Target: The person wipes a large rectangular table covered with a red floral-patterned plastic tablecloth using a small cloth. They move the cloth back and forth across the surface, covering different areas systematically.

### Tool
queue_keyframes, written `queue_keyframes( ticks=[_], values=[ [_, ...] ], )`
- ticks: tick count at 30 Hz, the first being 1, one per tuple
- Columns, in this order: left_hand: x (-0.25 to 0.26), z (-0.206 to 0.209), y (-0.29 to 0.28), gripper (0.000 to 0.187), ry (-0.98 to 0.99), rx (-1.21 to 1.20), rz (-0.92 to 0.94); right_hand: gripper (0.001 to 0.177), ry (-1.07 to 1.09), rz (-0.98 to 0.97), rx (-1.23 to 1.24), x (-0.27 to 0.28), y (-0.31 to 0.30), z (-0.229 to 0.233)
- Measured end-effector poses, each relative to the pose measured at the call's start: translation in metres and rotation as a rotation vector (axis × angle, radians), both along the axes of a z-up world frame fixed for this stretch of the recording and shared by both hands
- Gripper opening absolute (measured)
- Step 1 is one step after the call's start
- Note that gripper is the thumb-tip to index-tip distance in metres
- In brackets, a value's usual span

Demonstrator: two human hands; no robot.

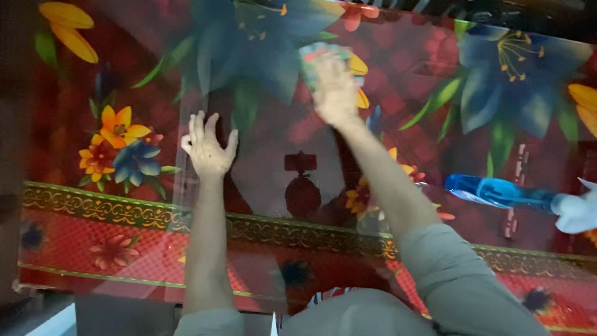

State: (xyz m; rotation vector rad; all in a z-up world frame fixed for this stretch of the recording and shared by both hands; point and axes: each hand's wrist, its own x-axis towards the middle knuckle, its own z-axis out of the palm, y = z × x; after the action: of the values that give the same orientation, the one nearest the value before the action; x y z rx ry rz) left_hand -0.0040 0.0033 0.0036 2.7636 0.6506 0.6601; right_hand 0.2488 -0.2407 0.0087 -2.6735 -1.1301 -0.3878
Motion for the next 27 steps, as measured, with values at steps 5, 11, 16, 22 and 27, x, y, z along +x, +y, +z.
queue_keyframes(
  ticks=[5,11,16,22,27],
  values=[
    [-0.001,0.007,-0.005,0.055,0.006,-0.055,-0.002,0.078,-0.080,-0.463,0.000,0.063,-0.150,-0.047],
    [0.002,0.008,-0.002,0.055,0.051,-0.026,0.014,0.074,0.071,-1.029,0.011,0.073,-0.150,-0.065],
    [0.000,0.008,-0.003,0.055,0.036,-0.016,0.008,0.090,-0.147,-1.024,-0.206,0.003,-0.017,-0.050],
    [0.003,0.000,0.001,0.062,0.097,0.040,0.011,0.069,0.141,-0.527,-0.271,-0.111,0.110,0.020],
    [0.004,-0.013,0.005,0.058,-0.036,0.061,-0.027,0.056,0.097,0.155,0.112,-0.133,0.078,-0.066]
  ],
)
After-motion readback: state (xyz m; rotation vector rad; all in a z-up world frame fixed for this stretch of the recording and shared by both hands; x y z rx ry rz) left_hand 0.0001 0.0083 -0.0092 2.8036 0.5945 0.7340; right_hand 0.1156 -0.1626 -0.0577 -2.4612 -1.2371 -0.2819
